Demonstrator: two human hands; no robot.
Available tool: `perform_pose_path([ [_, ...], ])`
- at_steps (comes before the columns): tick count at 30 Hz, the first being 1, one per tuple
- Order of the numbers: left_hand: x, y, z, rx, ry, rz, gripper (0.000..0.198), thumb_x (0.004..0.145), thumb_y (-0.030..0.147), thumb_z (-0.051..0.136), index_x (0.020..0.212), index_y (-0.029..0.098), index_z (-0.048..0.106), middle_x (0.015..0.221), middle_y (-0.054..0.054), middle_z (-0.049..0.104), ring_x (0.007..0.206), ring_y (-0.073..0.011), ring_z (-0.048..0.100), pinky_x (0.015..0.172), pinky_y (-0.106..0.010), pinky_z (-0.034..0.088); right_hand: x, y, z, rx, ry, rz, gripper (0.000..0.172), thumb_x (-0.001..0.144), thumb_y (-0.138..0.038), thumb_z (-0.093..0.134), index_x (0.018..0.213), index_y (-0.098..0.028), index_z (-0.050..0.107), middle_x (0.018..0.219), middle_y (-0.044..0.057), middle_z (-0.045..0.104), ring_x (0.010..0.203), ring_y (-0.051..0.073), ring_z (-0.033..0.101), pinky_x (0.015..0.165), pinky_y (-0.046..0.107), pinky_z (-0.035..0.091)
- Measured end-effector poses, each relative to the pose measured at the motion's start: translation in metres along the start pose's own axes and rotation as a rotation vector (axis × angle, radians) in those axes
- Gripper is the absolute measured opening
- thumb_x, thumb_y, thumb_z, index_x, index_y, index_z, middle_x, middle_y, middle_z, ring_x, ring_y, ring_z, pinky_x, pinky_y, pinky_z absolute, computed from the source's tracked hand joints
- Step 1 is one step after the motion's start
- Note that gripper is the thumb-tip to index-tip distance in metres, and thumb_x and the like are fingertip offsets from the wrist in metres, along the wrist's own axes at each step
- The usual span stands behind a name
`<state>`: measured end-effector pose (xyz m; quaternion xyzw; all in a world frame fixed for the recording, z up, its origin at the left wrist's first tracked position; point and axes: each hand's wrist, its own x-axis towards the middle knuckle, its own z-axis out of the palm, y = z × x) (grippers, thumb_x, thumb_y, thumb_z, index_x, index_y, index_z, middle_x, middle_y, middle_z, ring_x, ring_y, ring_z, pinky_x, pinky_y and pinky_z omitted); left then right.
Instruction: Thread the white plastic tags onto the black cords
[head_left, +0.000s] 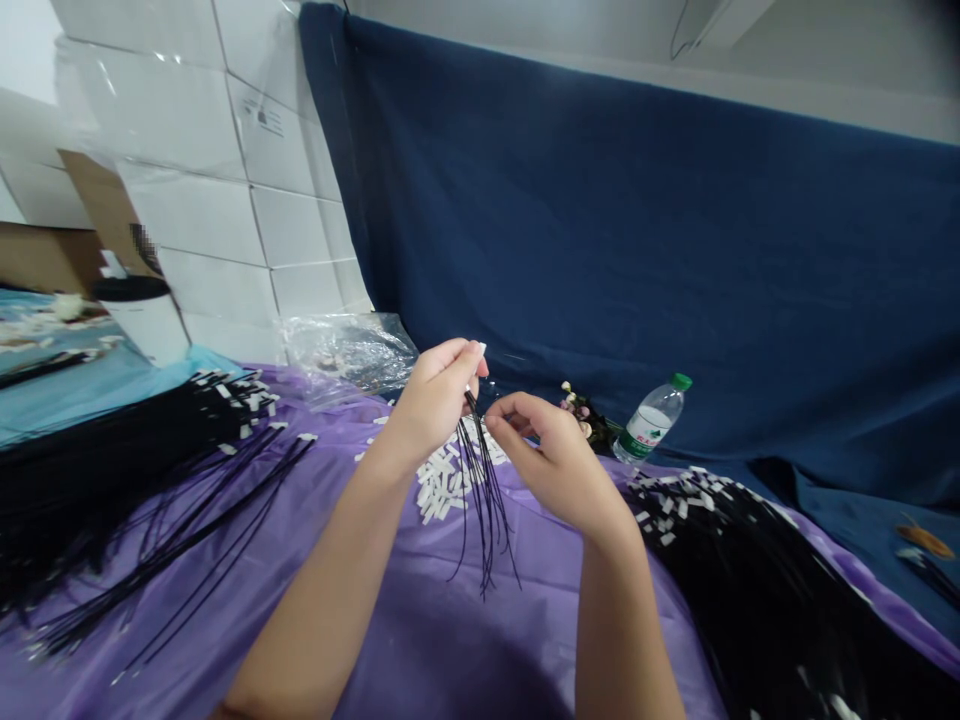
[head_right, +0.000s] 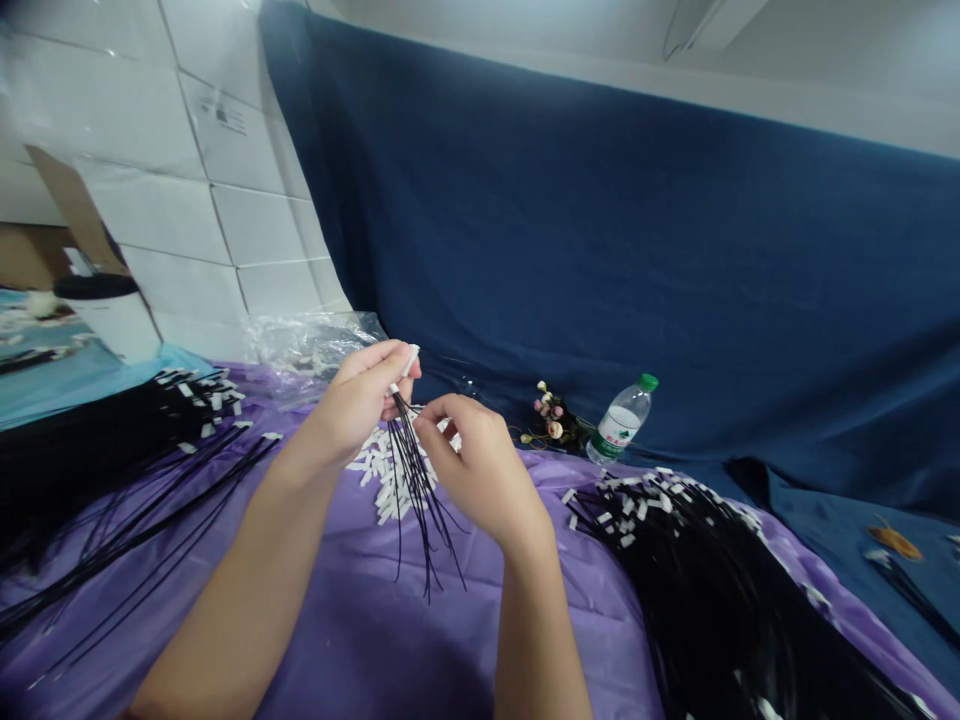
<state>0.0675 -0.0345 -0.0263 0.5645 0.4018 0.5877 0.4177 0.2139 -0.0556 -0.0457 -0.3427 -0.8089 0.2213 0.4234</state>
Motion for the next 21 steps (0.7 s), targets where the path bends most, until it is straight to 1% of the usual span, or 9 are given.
perform_pose_path([
  [2,0.000,-0.001,0.000,0.012,-0.009,0.005,0.027,0.087,0.039,0.049,0.070,0.018,0.047,0.050,0.006,0.040,0.042,-0.0053,0.031,0.042,-0.019,0.025,0.001,0.002,-0.001,0.019,-0.010,-0.029,0.014,0.089,-0.018,0.049,0.087,-0.018,0.062,0.086,0.000,0.065,0.076,0.011,0.057,0.071,0.024,0.043],
  [5,0.000,-0.001,0.001,0.034,-0.023,0.014,0.028,0.087,0.039,0.049,0.069,0.017,0.048,0.050,0.006,0.040,0.042,-0.0054,0.031,0.042,-0.019,0.024,0.002,0.003,0.000,0.020,-0.025,-0.070,0.013,0.088,-0.015,0.049,0.084,-0.018,0.061,0.084,-0.001,0.063,0.078,0.011,0.056,0.072,0.024,0.043],
  [8,-0.001,-0.001,0.001,0.025,-0.033,-0.002,0.028,0.087,0.039,0.048,0.069,0.018,0.047,0.049,0.006,0.039,0.042,-0.0054,0.030,0.042,-0.019,0.024,0.001,0.003,0.001,0.016,-0.020,-0.053,0.013,0.088,-0.014,0.046,0.080,-0.017,0.056,0.080,-0.001,0.059,0.073,0.010,0.052,0.067,0.023,0.040],
  [10,-0.001,0.000,0.002,0.011,-0.037,-0.017,0.027,0.087,0.039,0.048,0.070,0.018,0.047,0.050,0.006,0.039,0.042,-0.0053,0.030,0.042,-0.019,0.024,0.000,0.004,0.001,0.051,0.007,0.000,0.012,0.088,-0.017,0.046,0.079,-0.018,0.053,0.073,-0.002,0.054,0.066,0.009,0.047,0.060,0.023,0.037],
  [12,-0.001,0.000,0.002,0.005,-0.037,-0.027,0.027,0.087,0.039,0.048,0.070,0.018,0.047,0.051,0.006,0.039,0.042,-0.0054,0.031,0.042,-0.019,0.025,0.000,0.005,0.000,0.188,0.007,0.072,0.009,0.090,-0.022,0.046,0.083,-0.019,0.051,0.063,-0.005,0.045,0.057,0.009,0.040,0.052,0.022,0.032],
  [15,0.000,0.000,0.001,0.011,-0.027,-0.035,0.027,0.087,0.038,0.048,0.069,0.018,0.047,0.052,0.005,0.038,0.042,-0.0055,0.031,0.041,-0.019,0.023,0.002,0.006,-0.008,0.584,0.019,0.150,0.010,0.090,-0.028,0.047,0.096,-0.021,0.050,0.056,-0.009,0.036,0.048,0.009,0.035,0.049,0.023,0.033],
  [16,0.000,0.000,0.001,0.017,-0.024,-0.037,0.027,0.087,0.038,0.048,0.069,0.018,0.047,0.052,0.005,0.038,0.042,-0.0053,0.030,0.041,-0.018,0.023,0.002,0.006,-0.012,0.726,0.054,0.159,0.011,0.090,-0.029,0.047,0.097,-0.022,0.050,0.056,-0.009,0.036,0.047,0.009,0.035,0.050,0.024,0.035],
  [18,0.001,0.000,0.001,0.022,-0.022,-0.043,0.028,0.088,0.038,0.048,0.069,0.017,0.047,0.053,0.005,0.037,0.042,-0.0048,0.030,0.041,-0.018,0.022,0.003,0.010,-0.022,0.945,0.199,0.135,0.009,0.088,-0.028,0.045,0.092,-0.022,0.052,0.060,-0.007,0.037,0.048,0.009,0.037,0.051,0.025,0.039],
  [21,0.001,0.000,0.001,0.019,-0.031,-0.061,0.027,0.088,0.036,0.046,0.069,0.017,0.047,0.053,0.005,0.037,0.042,-0.0046,0.030,0.041,-0.018,0.022,0.004,0.022,-0.036,1.049,0.472,0.016,0.010,0.085,-0.025,0.044,0.086,-0.023,0.054,0.067,-0.003,0.041,0.055,0.011,0.041,0.056,0.027,0.041],
])
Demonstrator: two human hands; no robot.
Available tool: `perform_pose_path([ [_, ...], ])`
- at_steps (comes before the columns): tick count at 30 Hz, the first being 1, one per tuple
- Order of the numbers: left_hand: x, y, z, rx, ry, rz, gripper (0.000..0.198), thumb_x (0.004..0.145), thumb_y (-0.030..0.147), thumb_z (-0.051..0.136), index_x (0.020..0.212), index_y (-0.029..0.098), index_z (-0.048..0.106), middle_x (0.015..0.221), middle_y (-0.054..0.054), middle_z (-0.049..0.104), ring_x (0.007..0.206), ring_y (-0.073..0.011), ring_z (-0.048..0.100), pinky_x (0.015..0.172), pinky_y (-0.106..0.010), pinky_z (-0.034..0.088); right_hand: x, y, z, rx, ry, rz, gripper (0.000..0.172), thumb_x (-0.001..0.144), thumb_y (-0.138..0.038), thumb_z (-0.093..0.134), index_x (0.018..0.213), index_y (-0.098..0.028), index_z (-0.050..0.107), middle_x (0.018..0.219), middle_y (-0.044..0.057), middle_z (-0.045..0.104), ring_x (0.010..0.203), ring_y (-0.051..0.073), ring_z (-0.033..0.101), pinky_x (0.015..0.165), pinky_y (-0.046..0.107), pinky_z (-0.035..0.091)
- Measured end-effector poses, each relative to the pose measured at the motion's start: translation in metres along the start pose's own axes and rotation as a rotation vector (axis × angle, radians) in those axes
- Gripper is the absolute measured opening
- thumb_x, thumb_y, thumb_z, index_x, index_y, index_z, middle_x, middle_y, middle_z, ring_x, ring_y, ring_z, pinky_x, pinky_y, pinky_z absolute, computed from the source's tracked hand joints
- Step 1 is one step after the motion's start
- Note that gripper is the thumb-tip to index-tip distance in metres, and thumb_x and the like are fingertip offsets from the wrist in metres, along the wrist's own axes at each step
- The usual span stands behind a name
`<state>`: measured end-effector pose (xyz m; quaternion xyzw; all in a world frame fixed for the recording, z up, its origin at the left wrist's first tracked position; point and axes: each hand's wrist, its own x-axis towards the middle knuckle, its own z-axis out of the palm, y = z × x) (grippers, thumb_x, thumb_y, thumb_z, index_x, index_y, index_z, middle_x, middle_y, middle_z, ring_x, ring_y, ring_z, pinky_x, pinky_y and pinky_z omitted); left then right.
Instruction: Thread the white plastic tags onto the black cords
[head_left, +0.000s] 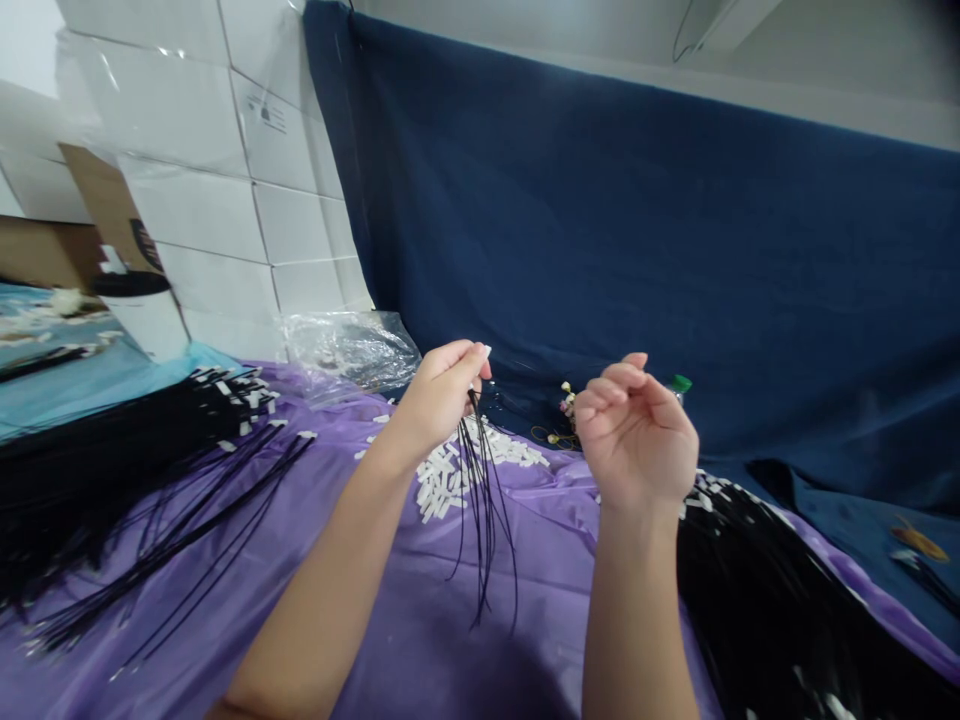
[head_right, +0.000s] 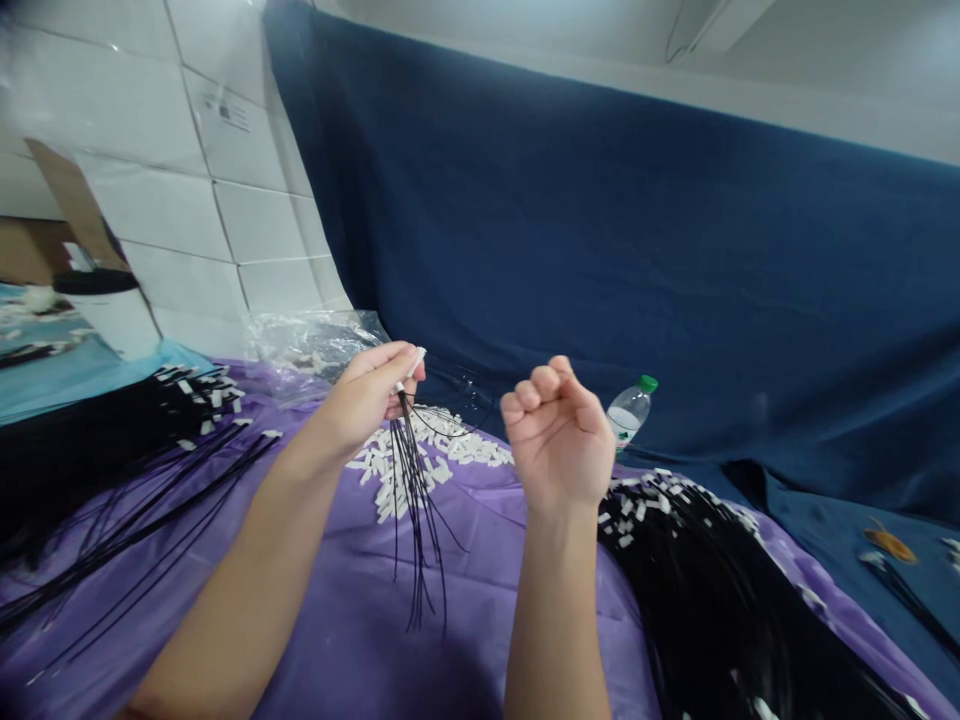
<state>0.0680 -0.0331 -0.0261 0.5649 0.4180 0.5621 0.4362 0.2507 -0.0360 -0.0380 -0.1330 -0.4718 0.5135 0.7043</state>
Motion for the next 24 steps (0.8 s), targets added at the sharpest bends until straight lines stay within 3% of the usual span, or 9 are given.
perform_pose_path([
  [5,0.001,-0.005,0.001,0.014,-0.046,0.012,0.029,0.088,0.040,0.047,0.068,0.018,0.047,0.054,0.005,0.037,0.042,-0.0053,0.030,0.041,-0.019,0.022,0.008,0.003,-0.020,0.149,0.123,-0.258,0.010,0.090,-0.032,0.053,0.088,-0.027,0.061,0.065,-0.007,0.041,0.054,0.008,0.041,0.061,0.022,0.043],
  [9,0.001,-0.007,0.002,0.049,-0.062,0.023,0.030,0.087,0.042,0.047,0.069,0.018,0.048,0.055,0.004,0.039,0.043,-0.0056,0.031,0.041,-0.019,0.022,0.008,-0.002,-0.023,0.314,0.232,-0.269,0.012,0.088,-0.033,0.059,0.079,-0.026,0.063,0.068,-0.006,0.046,0.062,0.006,0.050,0.066,0.021,0.047],
  [11,0.001,-0.005,0.002,0.057,-0.053,0.014,0.030,0.087,0.041,0.047,0.068,0.018,0.048,0.054,0.004,0.039,0.042,-0.0055,0.030,0.041,-0.019,0.021,0.006,-0.009,-0.021,0.326,0.224,-0.257,0.008,0.085,-0.029,0.062,0.079,-0.024,0.064,0.069,-0.005,0.046,0.058,0.004,0.048,0.059,0.017,0.046],
  [14,0.000,-0.003,0.002,0.058,-0.047,0.014,0.029,0.087,0.039,0.047,0.068,0.018,0.048,0.052,0.005,0.038,0.042,-0.0057,0.029,0.041,-0.019,0.021,0.000,-0.018,-0.012,0.134,0.199,-0.188,0.006,0.083,-0.027,0.064,0.088,-0.025,0.065,0.060,-0.009,0.036,0.040,0.003,0.024,0.036,0.016,0.028],
  [16,-0.001,-0.001,0.002,0.057,-0.055,0.023,0.028,0.087,0.039,0.047,0.069,0.018,0.048,0.051,0.005,0.037,0.042,-0.0060,0.029,0.041,-0.019,0.020,-0.005,-0.017,-0.003,-0.102,0.238,-0.147,0.007,0.081,-0.029,0.064,0.088,-0.025,0.065,0.055,-0.010,0.032,0.038,0.004,0.016,0.034,0.018,0.019],
  [20,-0.004,0.002,0.004,0.043,-0.094,0.033,0.028,0.088,0.039,0.047,0.070,0.018,0.049,0.050,0.005,0.037,0.043,-0.0061,0.029,0.042,-0.019,0.022,-0.013,0.001,0.017,-0.623,0.265,-0.275,0.012,0.075,-0.029,0.071,0.070,-0.019,0.066,0.050,-0.006,0.044,0.043,0.006,0.033,0.039,0.020,0.027],
  [24,-0.006,0.005,0.004,0.002,-0.121,0.048,0.028,0.088,0.039,0.046,0.071,0.018,0.050,0.048,0.005,0.036,0.043,-0.0066,0.028,0.042,-0.020,0.021,-0.014,0.017,0.029,-0.812,0.211,-0.324,0.013,0.075,-0.028,0.068,0.067,-0.017,0.066,0.050,-0.005,0.044,0.046,0.007,0.034,0.041,0.022,0.028],
])
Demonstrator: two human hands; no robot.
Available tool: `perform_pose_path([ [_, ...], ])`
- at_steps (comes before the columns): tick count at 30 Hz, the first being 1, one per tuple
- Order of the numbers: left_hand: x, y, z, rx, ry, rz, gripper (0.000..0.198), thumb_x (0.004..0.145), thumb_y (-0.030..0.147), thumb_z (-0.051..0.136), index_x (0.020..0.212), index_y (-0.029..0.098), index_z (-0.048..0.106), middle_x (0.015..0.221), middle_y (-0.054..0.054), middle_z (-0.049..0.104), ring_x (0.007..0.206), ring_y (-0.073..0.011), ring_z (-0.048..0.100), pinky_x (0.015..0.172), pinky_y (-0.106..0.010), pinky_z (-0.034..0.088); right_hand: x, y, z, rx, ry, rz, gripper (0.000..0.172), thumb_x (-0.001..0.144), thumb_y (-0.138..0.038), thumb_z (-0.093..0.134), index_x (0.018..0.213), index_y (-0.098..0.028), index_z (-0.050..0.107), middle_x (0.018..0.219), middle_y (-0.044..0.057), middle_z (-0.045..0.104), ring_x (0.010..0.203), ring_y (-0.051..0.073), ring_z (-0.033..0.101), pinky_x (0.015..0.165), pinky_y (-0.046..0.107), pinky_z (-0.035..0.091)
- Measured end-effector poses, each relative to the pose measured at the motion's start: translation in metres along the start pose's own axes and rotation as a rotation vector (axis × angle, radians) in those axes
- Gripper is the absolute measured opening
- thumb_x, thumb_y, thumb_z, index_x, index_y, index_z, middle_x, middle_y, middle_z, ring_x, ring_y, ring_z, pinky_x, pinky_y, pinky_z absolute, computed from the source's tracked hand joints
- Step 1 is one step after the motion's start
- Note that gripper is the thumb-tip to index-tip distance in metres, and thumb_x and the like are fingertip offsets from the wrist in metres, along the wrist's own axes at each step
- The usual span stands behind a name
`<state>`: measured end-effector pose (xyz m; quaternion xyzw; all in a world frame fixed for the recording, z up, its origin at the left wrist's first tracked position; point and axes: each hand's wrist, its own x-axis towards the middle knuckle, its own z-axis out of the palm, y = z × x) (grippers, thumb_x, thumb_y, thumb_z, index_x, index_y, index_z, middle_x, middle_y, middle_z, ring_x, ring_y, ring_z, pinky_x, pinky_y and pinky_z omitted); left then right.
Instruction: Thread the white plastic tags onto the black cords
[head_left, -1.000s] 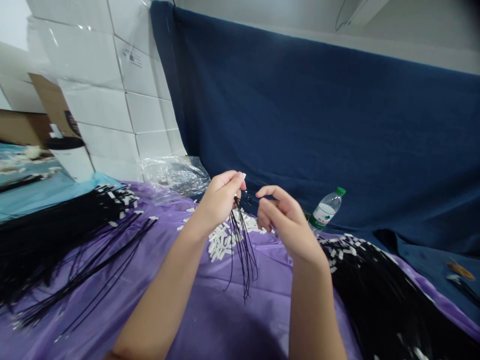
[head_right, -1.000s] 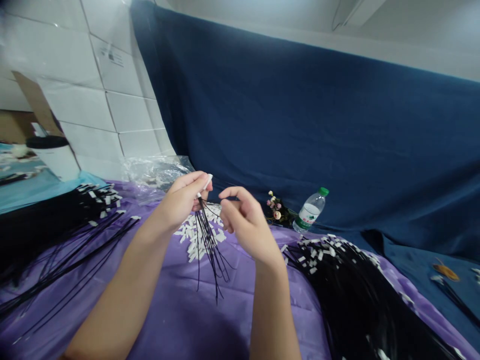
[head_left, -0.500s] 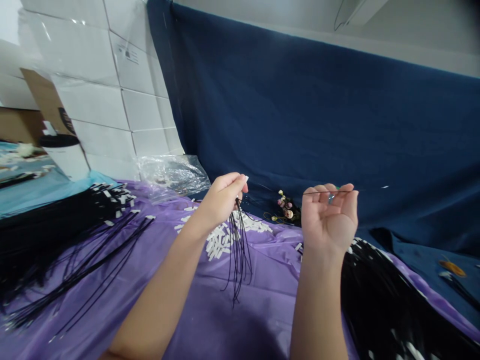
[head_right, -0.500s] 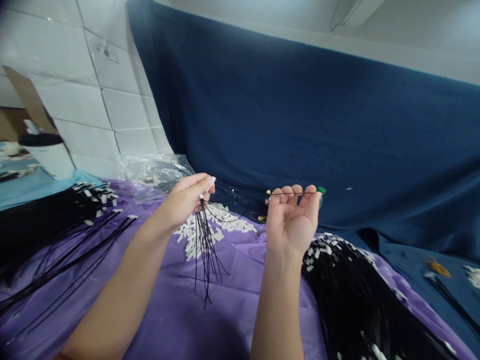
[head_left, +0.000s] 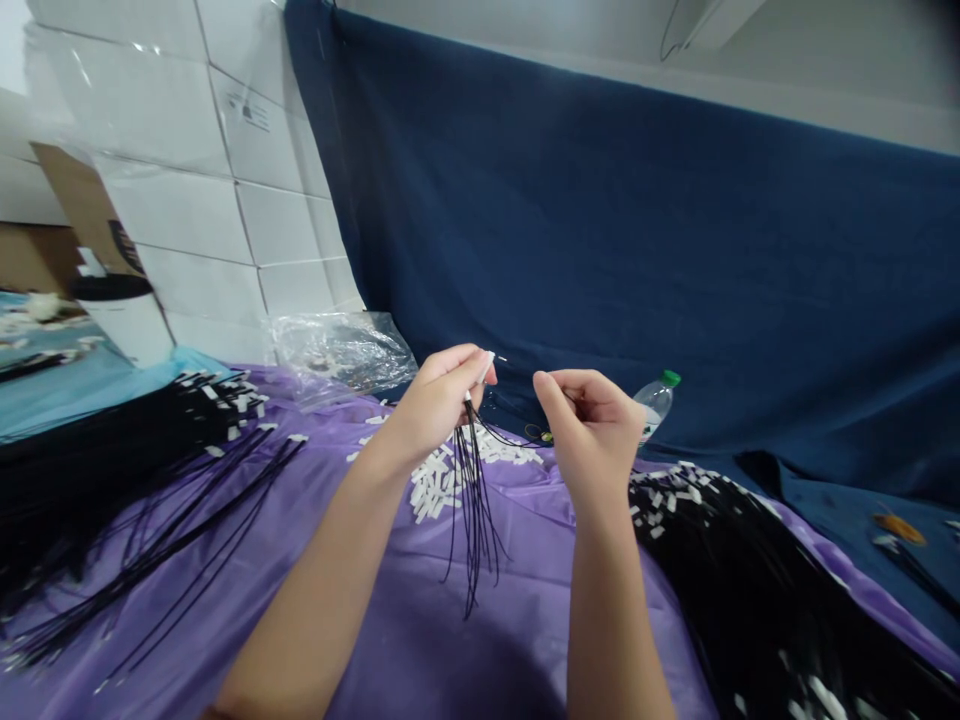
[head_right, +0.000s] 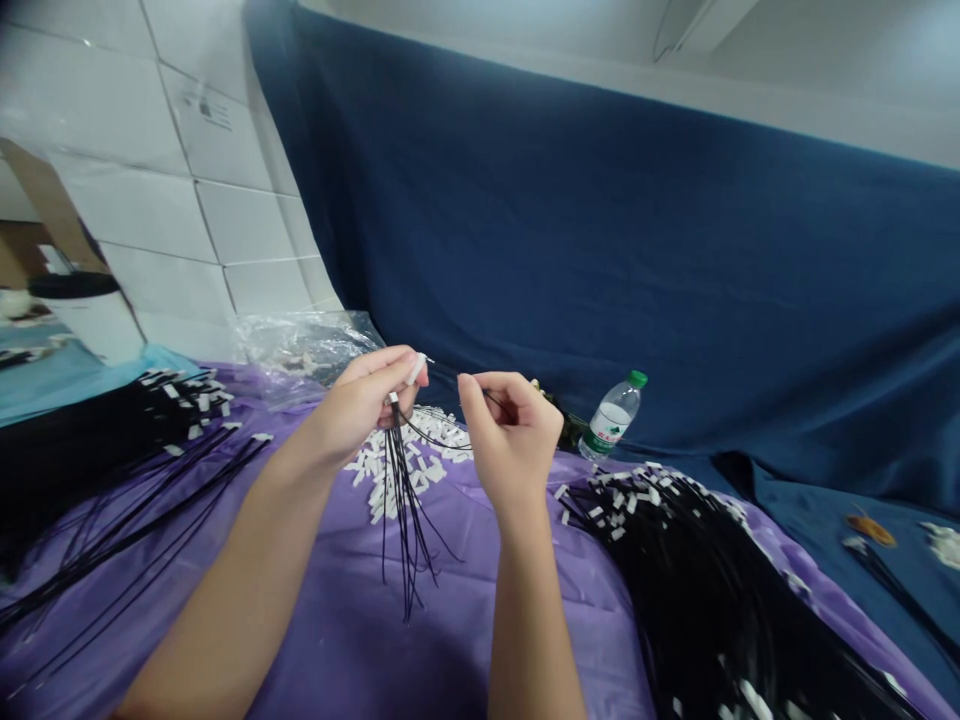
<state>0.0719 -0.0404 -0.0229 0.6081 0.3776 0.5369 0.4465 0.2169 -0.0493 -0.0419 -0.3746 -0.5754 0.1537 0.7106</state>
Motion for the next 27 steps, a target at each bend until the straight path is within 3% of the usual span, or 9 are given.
perform_pose_path([
  [5,-0.0010,0.0003,-0.0003,-0.043,-0.030,0.009,0.028,0.089,0.037,0.045,0.070,0.017,0.050,0.048,0.005,0.037,0.044,-0.0064,0.028,0.043,-0.019,0.021,-0.0026,-0.0002,0.0063,0.004,0.001,-0.008,0.015,0.076,-0.028,0.066,0.067,-0.016,0.065,0.047,-0.007,0.037,0.044,0.006,0.031,0.040,0.021,0.025],
  [14,-0.0027,0.0035,-0.0014,-0.051,-0.035,-0.011,0.027,0.090,0.036,0.045,0.070,0.017,0.049,0.047,0.005,0.036,0.044,-0.0060,0.028,0.042,-0.018,0.021,-0.0044,0.0010,0.0080,-0.008,0.015,-0.002,0.016,0.077,-0.031,0.066,0.069,-0.016,0.065,0.049,-0.005,0.043,0.045,0.006,0.033,0.040,0.021,0.027],
  [27,-0.0028,0.0020,-0.0009,-0.076,-0.027,0.009,0.029,0.090,0.037,0.045,0.070,0.016,0.050,0.046,0.005,0.037,0.042,-0.0045,0.026,0.042,-0.016,0.021,-0.0067,0.0012,0.0098,0.013,0.016,-0.010,0.016,0.077,-0.028,0.066,0.069,-0.015,0.065,0.049,-0.006,0.040,0.044,0.005,0.029,0.039,0.020,0.023],
])
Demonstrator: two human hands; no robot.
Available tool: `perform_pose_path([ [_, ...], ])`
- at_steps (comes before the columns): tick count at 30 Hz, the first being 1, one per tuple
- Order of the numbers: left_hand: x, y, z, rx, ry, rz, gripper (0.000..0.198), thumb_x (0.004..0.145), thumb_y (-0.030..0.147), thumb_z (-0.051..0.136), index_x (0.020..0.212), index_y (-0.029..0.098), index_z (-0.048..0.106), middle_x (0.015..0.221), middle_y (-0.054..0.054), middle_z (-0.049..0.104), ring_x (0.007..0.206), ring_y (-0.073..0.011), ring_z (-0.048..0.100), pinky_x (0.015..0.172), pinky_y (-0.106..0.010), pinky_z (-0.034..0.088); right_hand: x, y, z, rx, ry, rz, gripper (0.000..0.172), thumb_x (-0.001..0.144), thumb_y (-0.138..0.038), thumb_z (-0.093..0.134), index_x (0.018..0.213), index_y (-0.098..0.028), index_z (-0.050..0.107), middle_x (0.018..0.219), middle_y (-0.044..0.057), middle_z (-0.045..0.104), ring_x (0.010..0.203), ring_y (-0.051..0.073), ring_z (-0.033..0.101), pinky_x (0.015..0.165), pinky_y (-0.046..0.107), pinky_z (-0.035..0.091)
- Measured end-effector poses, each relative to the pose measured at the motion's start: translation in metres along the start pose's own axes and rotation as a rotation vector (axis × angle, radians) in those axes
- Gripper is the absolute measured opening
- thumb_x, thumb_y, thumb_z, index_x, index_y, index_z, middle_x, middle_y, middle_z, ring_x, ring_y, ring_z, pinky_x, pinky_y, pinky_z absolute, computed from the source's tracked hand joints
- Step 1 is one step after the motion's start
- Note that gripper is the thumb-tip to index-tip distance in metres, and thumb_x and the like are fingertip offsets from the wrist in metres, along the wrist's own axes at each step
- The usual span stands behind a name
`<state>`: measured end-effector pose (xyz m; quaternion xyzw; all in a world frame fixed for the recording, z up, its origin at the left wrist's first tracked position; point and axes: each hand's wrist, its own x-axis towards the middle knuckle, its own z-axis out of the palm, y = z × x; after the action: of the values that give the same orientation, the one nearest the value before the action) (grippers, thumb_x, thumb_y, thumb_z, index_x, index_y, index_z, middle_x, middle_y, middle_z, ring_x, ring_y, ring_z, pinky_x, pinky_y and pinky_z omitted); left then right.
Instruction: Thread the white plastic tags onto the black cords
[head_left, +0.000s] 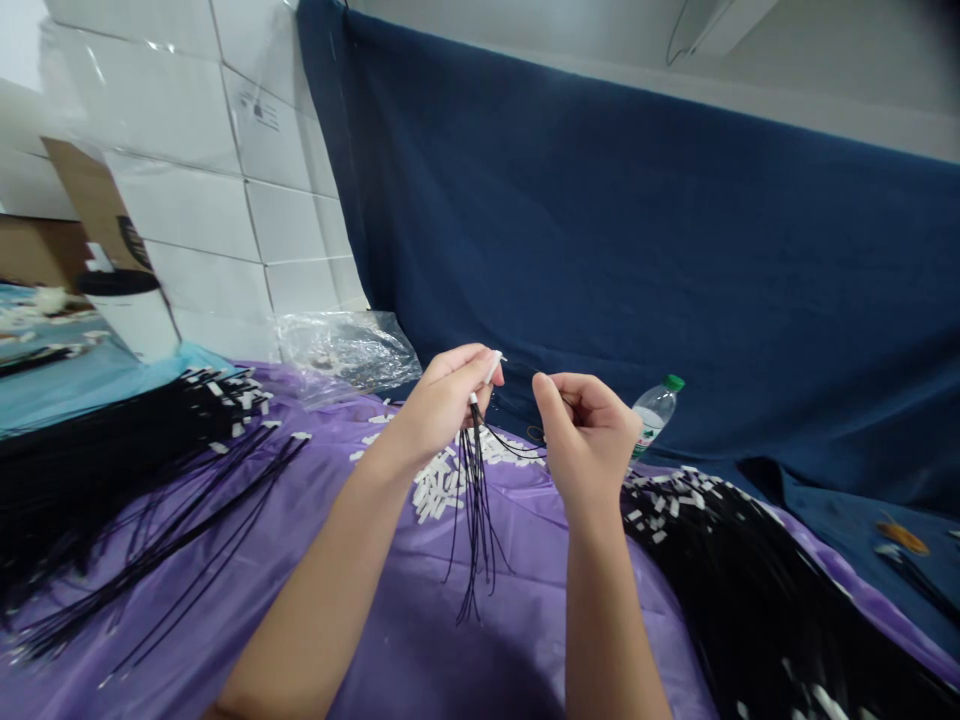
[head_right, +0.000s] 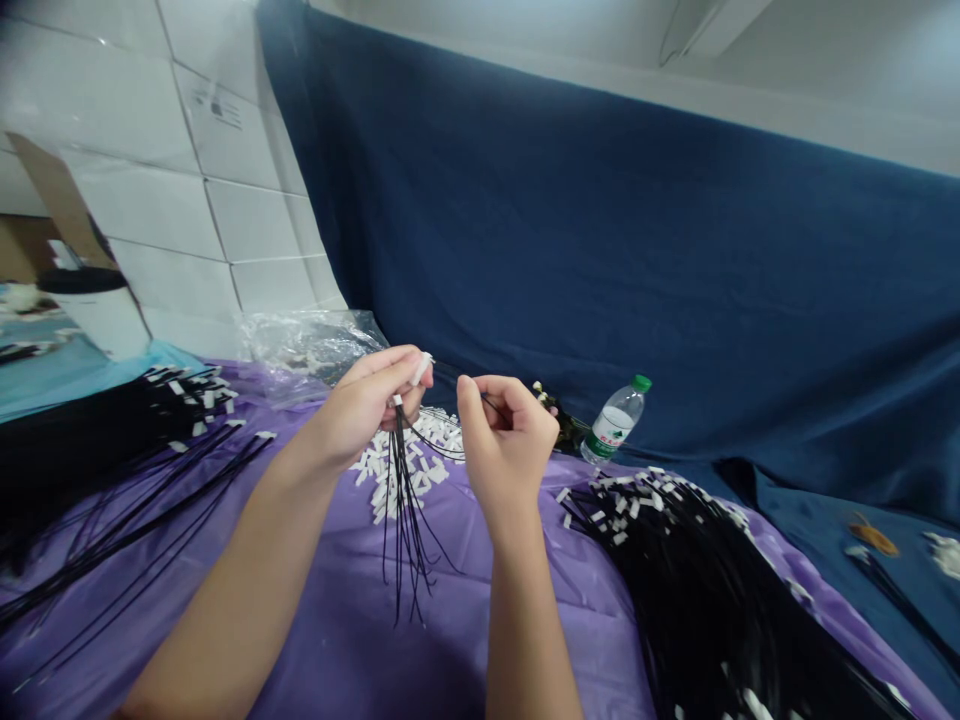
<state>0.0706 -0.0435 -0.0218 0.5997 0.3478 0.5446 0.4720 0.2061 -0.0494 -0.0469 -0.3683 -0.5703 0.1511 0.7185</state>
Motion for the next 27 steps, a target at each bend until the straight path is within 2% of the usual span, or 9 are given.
perform_pose_path([
  [15,0.0003,-0.0007,0.0012,0.011,-0.011,0.021,0.029,0.091,0.037,0.044,0.071,0.017,0.049,0.047,0.006,0.036,0.043,-0.0047,0.025,0.041,-0.017,0.020,-0.0004,-0.0031,0.0029,-0.014,0.024,0.019,0.019,0.077,-0.032,0.065,0.068,-0.015,0.064,0.051,-0.005,0.045,0.044,0.006,0.031,0.040,0.021,0.026],
  [20,0.0005,-0.0014,-0.0008,0.091,-0.056,0.066,0.030,0.091,0.038,0.047,0.071,0.017,0.051,0.050,0.005,0.037,0.045,-0.0051,0.027,0.042,-0.018,0.021,0.0008,-0.0036,0.0006,-0.036,-0.005,0.013,0.019,0.078,-0.031,0.063,0.068,-0.015,0.063,0.051,-0.005,0.043,0.043,0.005,0.029,0.039,0.021,0.024],
  [27,0.0001,-0.0025,-0.0042,0.163,-0.092,0.116,0.031,0.091,0.040,0.047,0.070,0.017,0.050,0.052,0.005,0.037,0.047,-0.0061,0.027,0.044,-0.020,0.021,-0.0005,-0.0061,-0.0037,-0.088,-0.063,-0.065,0.016,0.080,-0.027,0.061,0.068,-0.016,0.061,0.051,-0.006,0.040,0.045,0.006,0.030,0.042,0.022,0.026],
])
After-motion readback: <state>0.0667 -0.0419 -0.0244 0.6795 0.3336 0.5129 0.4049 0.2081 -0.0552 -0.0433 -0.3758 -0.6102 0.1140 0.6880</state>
